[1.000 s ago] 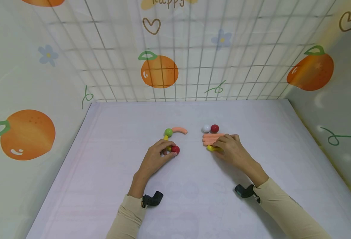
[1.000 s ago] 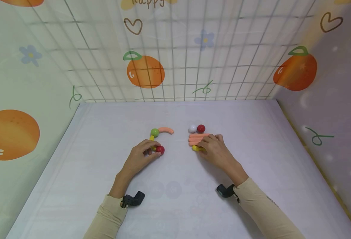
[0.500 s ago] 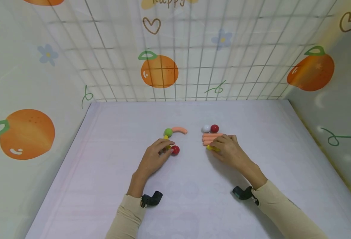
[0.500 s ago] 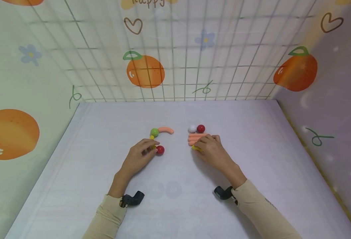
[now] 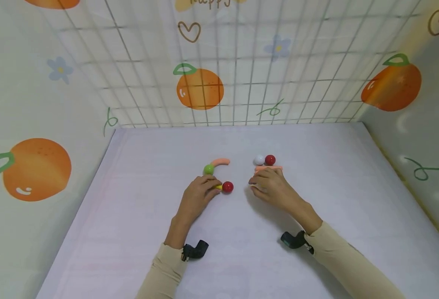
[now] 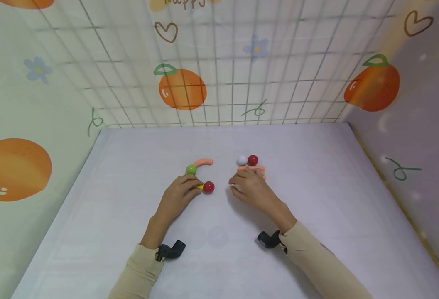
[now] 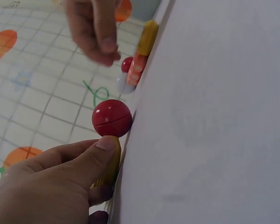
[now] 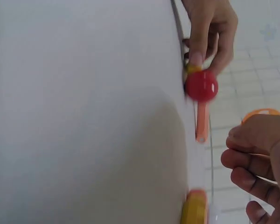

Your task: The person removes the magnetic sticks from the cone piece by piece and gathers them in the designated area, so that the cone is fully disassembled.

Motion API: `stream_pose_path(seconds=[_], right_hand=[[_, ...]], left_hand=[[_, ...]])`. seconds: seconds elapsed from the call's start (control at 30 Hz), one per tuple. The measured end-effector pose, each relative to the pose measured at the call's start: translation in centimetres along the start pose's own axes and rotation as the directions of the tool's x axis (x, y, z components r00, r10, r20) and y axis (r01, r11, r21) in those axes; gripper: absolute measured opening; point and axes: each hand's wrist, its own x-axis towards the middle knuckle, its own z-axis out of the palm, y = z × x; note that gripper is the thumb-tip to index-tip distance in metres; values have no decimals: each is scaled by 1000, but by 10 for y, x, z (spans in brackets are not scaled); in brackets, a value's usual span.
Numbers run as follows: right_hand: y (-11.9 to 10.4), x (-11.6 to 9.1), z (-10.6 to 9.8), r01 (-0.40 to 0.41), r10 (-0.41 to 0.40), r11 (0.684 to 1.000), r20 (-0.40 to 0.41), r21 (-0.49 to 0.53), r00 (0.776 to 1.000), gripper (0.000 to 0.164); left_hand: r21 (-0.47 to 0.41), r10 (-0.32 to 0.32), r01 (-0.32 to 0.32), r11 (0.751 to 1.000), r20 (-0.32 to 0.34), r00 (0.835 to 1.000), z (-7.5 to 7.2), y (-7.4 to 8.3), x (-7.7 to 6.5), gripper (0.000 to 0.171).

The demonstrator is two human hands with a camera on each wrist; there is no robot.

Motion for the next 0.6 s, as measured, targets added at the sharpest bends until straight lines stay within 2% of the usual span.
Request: stream_pose_path(seconds=[0.13,0.3,0.43,0.6], right_hand=[[-11,14,6,-46,44,999,59,29,997,14],[-21,27,14,-80,76,996,101,37,992,20],[-25,32,21,-110,103,993,148,35,984,25],[-27,36,27,-127,122,992,192,16,974,29]], left_hand=[[-25,-16,16,1000,6,1000,1,1,1,27],[-77,-57,57,995,0,998,-2,-2,1,22],[-117,-62,64,991,16,998,-2,-2,0,19],[-175,-69,69,982,2,998,3,-3,0,19]])
